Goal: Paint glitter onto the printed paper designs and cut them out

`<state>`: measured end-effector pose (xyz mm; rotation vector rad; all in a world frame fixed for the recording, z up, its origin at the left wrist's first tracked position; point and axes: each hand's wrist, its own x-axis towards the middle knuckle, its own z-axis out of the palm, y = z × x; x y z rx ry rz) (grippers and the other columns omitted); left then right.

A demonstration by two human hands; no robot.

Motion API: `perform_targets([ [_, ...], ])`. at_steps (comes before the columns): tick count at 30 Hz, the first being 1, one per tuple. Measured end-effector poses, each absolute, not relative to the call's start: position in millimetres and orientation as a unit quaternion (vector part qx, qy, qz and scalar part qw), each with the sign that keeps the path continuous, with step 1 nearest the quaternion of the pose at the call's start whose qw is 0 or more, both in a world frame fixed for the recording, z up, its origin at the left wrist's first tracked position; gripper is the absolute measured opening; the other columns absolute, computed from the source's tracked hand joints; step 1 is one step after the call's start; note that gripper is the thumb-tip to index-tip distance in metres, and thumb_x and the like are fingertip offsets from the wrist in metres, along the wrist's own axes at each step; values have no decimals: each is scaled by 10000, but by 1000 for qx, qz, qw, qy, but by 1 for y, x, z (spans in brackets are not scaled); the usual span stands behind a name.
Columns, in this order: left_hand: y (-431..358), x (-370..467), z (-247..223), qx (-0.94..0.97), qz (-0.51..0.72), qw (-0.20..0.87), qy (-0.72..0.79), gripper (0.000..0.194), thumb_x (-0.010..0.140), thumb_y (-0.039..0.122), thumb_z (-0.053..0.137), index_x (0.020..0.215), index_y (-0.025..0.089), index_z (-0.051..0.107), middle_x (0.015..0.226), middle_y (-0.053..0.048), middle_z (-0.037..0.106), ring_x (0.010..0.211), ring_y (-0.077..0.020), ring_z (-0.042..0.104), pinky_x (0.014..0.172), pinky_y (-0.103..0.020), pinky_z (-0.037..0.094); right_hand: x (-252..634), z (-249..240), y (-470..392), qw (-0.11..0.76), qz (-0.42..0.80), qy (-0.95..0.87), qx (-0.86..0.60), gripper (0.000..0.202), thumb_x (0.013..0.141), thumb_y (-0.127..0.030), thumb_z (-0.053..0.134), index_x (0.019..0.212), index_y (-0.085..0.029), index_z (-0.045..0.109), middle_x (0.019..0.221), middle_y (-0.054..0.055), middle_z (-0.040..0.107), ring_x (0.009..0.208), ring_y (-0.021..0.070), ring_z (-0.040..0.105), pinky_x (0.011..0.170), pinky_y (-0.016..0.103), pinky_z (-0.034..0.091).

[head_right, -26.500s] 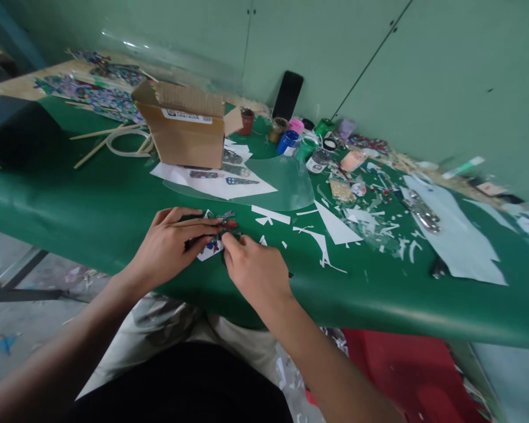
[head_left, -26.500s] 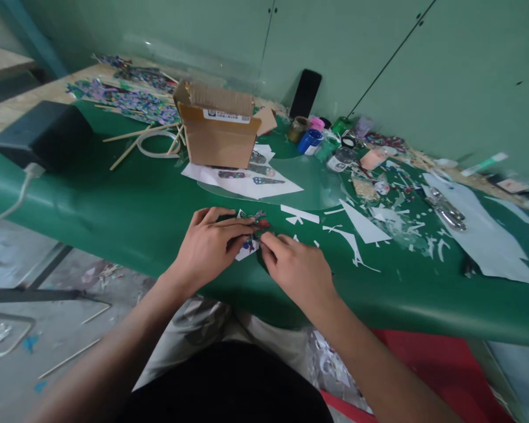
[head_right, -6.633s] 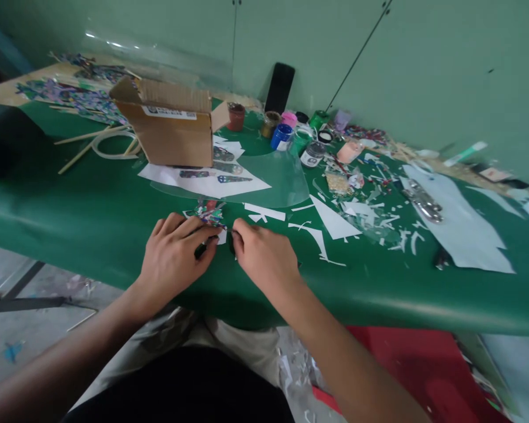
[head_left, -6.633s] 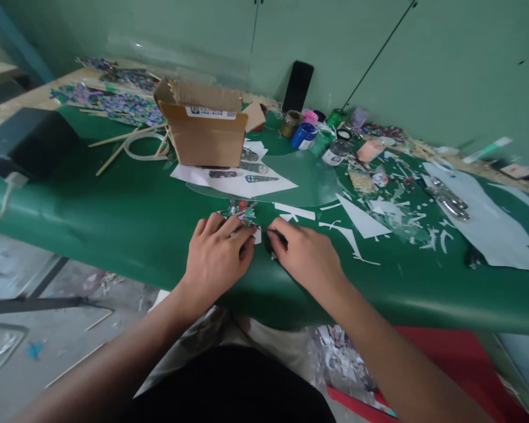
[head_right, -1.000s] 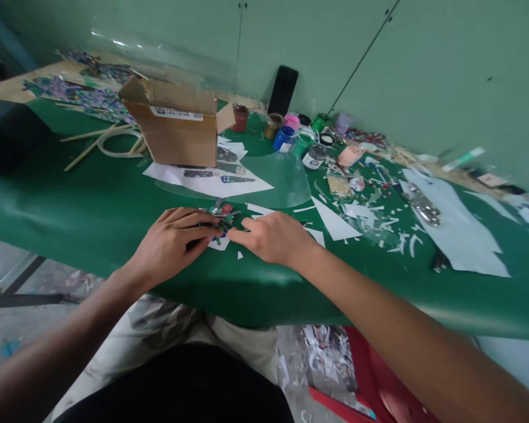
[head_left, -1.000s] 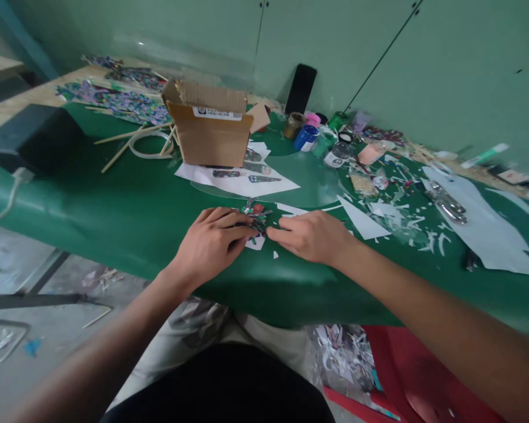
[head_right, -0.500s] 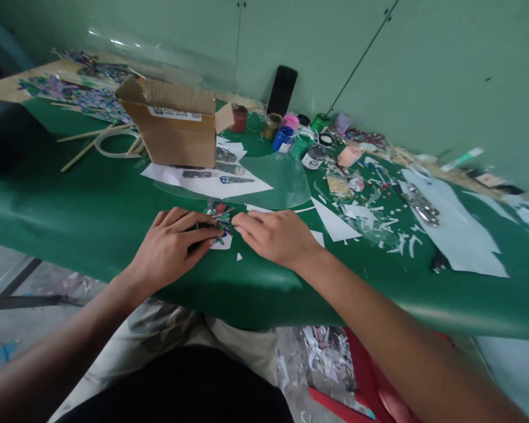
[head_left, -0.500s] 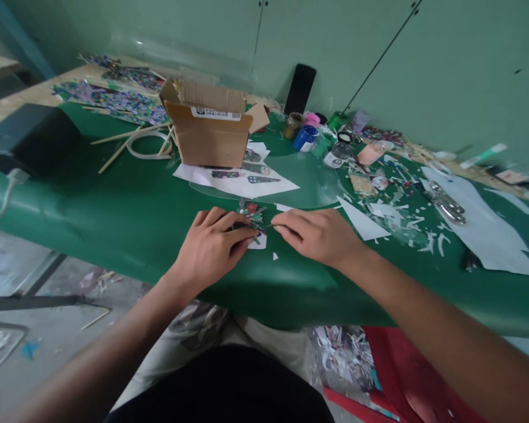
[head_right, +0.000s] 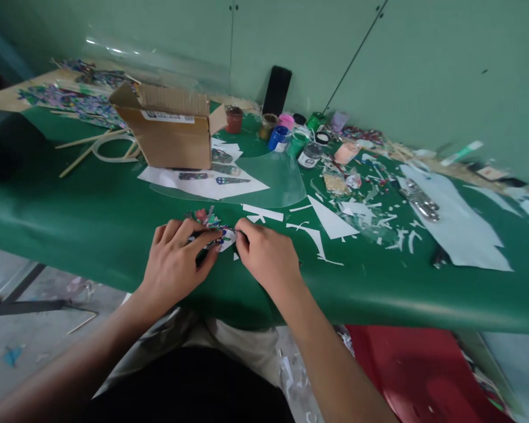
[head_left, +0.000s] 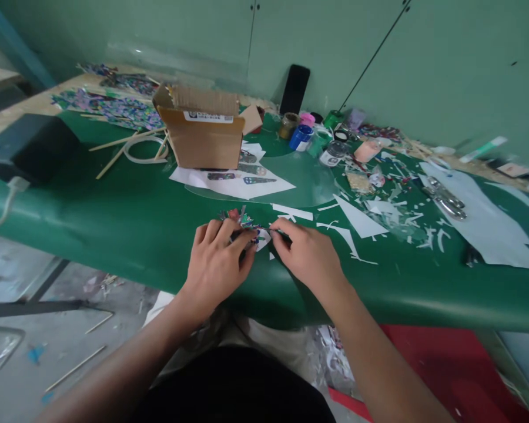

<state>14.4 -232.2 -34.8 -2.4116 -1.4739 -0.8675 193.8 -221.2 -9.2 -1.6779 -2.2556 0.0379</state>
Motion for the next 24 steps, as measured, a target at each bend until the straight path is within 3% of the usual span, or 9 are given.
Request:
perform_targets([
  [6, -235, 15, -35, -816, -297, 73, -491, 209, 913, 229, 540, 1075, 244, 670, 1171, -46, 680, 1042, -272, 564, 846, -442, 436, 191, -7, -220, 150, 9, -796, -586, 188, 924, -276, 445, 929, -242, 629, 687, 4, 674, 505, 124, 532, 459, 257, 197],
  [12, -240, 19, -33, -809, -288, 93, -504, 235, 911, 249, 541, 1092, 266, 691, 988, -54, 694, 875, -274, 561, 704, -424, 409, 189, -6, -221, 109, 2, -786, -609, 166, 930, -296, 458, 936, -250, 617, 662, -2, 665, 515, 132, 525, 465, 250, 180],
  [15, -243, 21, -34, -806, -286, 93, -509, 254, 904, 214, 531, 1102, 254, 686, 978, -67, 683, 891, -273, 561, 745, -437, 413, 189, -6, -219, 102, -8, -795, -598, 183, 942, -303, 441, 940, -255, 618, 653, -8, 657, 528, 131, 533, 467, 248, 175],
  [19, -243, 21, -35, -808, -297, 77, -503, 254, 908, 189, 520, 1107, 235, 670, 1114, -51, 689, 1007, -263, 563, 854, -443, 414, 189, -9, -215, 108, -30, -815, -568, 212, 957, -293, 419, 929, -247, 625, 686, -2, 667, 548, 125, 548, 472, 257, 159],
  [24, -241, 21, -38, -809, -307, 80, -496, 244, 903, 197, 536, 1105, 228, 669, 1136, -25, 704, 1005, -258, 568, 851, -430, 411, 190, -10, -214, 95, -50, -825, -555, 201, 954, -281, 431, 925, -241, 627, 660, -7, 648, 512, 114, 515, 458, 260, 140],
])
